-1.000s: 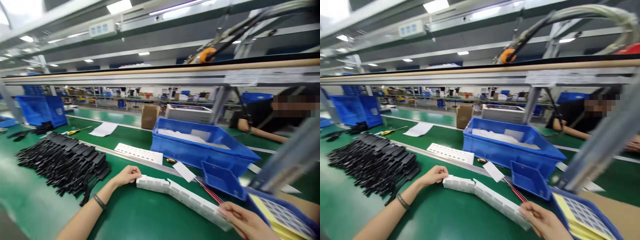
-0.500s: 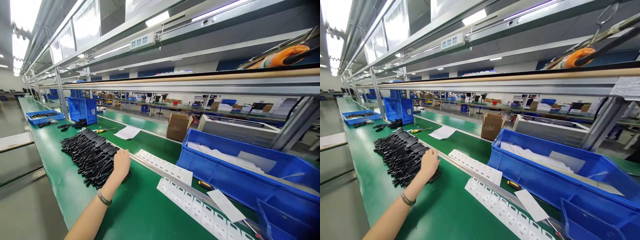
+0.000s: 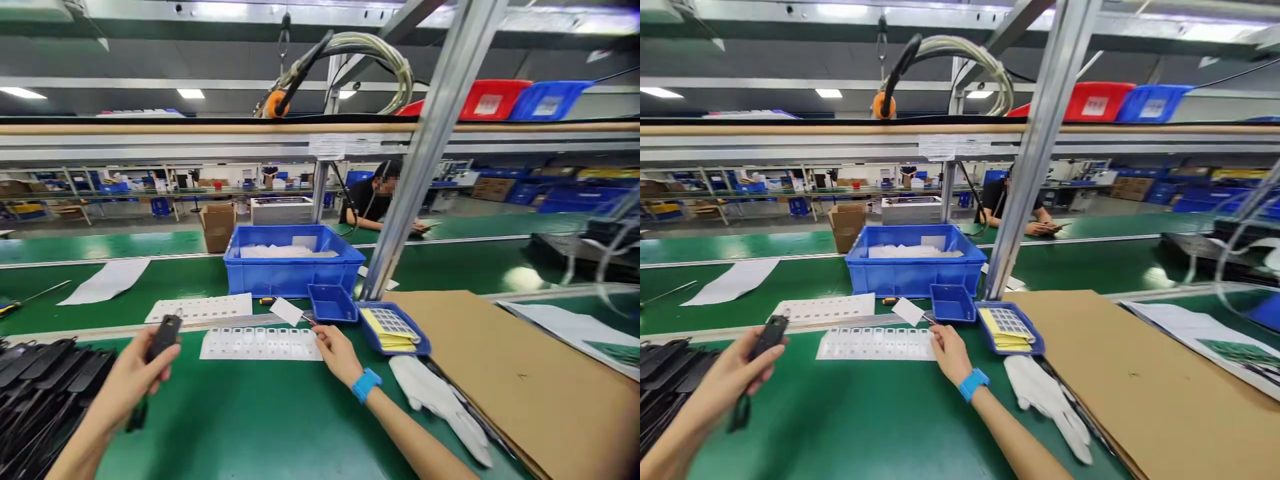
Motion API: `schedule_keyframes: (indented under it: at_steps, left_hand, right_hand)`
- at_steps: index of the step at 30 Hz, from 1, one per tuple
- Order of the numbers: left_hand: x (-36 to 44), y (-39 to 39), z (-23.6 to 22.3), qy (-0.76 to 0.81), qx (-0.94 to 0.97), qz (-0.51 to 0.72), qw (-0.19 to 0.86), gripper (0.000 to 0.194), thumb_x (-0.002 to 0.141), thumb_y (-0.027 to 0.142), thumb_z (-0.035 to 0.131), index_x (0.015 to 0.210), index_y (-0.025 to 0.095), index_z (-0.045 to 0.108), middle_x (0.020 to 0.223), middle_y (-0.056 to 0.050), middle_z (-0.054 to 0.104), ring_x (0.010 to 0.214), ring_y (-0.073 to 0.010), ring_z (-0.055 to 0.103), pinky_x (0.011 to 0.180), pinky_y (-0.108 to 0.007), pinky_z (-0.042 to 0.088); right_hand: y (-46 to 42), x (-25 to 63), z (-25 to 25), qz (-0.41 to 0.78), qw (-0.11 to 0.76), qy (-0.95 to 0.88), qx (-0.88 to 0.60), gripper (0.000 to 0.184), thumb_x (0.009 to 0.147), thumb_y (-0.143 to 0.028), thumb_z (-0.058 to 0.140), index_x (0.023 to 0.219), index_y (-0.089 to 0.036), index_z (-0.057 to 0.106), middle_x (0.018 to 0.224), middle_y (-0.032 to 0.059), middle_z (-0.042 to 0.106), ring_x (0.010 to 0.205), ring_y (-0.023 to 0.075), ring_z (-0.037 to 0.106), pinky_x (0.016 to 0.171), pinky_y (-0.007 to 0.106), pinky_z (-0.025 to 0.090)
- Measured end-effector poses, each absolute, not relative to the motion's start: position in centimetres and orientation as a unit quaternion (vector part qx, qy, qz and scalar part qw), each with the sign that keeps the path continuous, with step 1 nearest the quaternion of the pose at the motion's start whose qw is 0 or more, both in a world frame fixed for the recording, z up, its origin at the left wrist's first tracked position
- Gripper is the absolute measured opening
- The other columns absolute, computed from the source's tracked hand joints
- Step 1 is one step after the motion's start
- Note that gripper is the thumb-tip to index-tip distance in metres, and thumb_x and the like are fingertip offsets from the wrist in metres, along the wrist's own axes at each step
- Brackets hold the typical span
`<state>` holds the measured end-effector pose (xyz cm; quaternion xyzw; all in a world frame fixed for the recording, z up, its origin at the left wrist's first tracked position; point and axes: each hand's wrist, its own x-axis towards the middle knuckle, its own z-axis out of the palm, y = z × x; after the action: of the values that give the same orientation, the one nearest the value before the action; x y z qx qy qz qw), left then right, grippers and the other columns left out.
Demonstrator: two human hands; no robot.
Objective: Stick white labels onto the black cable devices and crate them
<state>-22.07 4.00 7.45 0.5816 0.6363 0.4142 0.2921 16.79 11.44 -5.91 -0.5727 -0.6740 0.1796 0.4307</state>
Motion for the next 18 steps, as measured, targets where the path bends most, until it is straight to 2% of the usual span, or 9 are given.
schedule_keyframes:
  at_steps: [2,3,4,6,9,12,15,18]
  left_hand:
    - [-17.3,4.7,5.7,0.538,0.520,0.398,0.530,0.038,0.076,0.046,0.069,0.101,0.020,0.058,0.067,0.002,0.061,0.043,-0.0069,0.044,0.036,-0.017,0.028]
    - [-15.1,5.1,4.6,0.501,0.464,0.418,0.599,0.034,0.074,0.040,0.073,0.097,0.019,0.060,0.077,0.000,0.066,0.048,-0.0062,0.049,0.037,-0.015,0.031]
    - [-13.2,5.5,3.4,0.493,0.443,0.424,0.618,0.031,0.074,0.038,0.074,0.094,0.019,0.060,0.086,-0.002,0.068,0.054,-0.0066,0.054,0.040,-0.015,0.036]
    - [-10.4,6.4,1.2,0.485,0.413,0.436,0.636,0.026,0.076,0.034,0.074,0.093,0.020,0.060,0.097,-0.004,0.069,0.064,-0.0084,0.061,0.047,-0.015,0.045]
    - [-8.8,7.6,-1.3,0.492,0.384,0.453,0.637,0.021,0.078,0.030,0.072,0.089,0.019,0.058,0.101,-0.007,0.067,0.077,-0.0126,0.067,0.059,-0.017,0.053]
    - [-8.4,8.0,-2.5,0.499,0.367,0.472,0.627,0.027,0.078,0.027,0.073,0.092,0.018,0.052,0.109,-0.011,0.063,0.089,-0.0177,0.069,0.070,-0.023,0.058]
    - [-8.2,8.1,-2.9,0.507,0.357,0.484,0.617,0.035,0.077,0.023,0.075,0.096,0.018,0.047,0.115,-0.013,0.059,0.089,-0.0196,0.070,0.072,-0.029,0.060]
    - [-8.0,8.2,-3.2,0.513,0.351,0.492,0.609,0.036,0.076,0.021,0.076,0.095,0.017,0.045,0.107,-0.011,0.060,0.082,-0.0174,0.070,0.069,-0.030,0.060]
  right_hand:
    - [12.0,16.6,-5.5,0.175,0.423,-0.677,-0.576,0.022,0.079,-0.019,0.055,0.098,-0.019,0.065,0.079,0.0028,0.055,0.065,0.0170,0.057,0.066,0.031,0.047]
    - [12.1,16.4,-5.4,0.175,0.422,-0.678,-0.576,0.021,0.078,-0.017,0.057,0.096,-0.019,0.066,0.078,0.0020,0.054,0.064,0.0169,0.056,0.066,0.030,0.046]
    - [12.2,16.3,-5.3,0.176,0.422,-0.678,-0.576,0.018,0.077,-0.015,0.058,0.093,-0.020,0.066,0.078,0.0015,0.053,0.065,0.0168,0.056,0.065,0.030,0.045]
    - [12.1,15.9,-5.2,0.182,0.428,-0.676,-0.571,0.013,0.076,-0.013,0.059,0.085,-0.021,0.065,0.078,0.0010,0.051,0.067,0.0170,0.056,0.066,0.029,0.044]
    - [11.6,15.6,-5.0,0.204,0.451,-0.670,-0.553,0.010,0.076,-0.012,0.059,0.075,-0.022,0.062,0.078,-0.0002,0.051,0.069,0.0164,0.056,0.068,0.029,0.045]
    - [11.0,15.5,-5.0,0.240,0.485,-0.653,-0.530,0.011,0.081,-0.020,0.057,0.072,-0.023,0.062,0.078,-0.0008,0.052,0.068,0.0149,0.054,0.070,0.030,0.048]
    - [10.7,15.7,-5.3,0.297,0.526,-0.607,-0.516,0.014,0.082,-0.032,0.059,0.075,-0.021,0.063,0.081,0.0006,0.055,0.067,0.0148,0.055,0.063,0.029,0.052]
    - [10.6,16.4,-5.4,0.345,0.579,-0.533,-0.512,0.026,0.081,-0.046,0.059,0.082,-0.019,0.059,0.079,0.0015,0.056,0.068,0.0155,0.057,0.060,0.030,0.054]
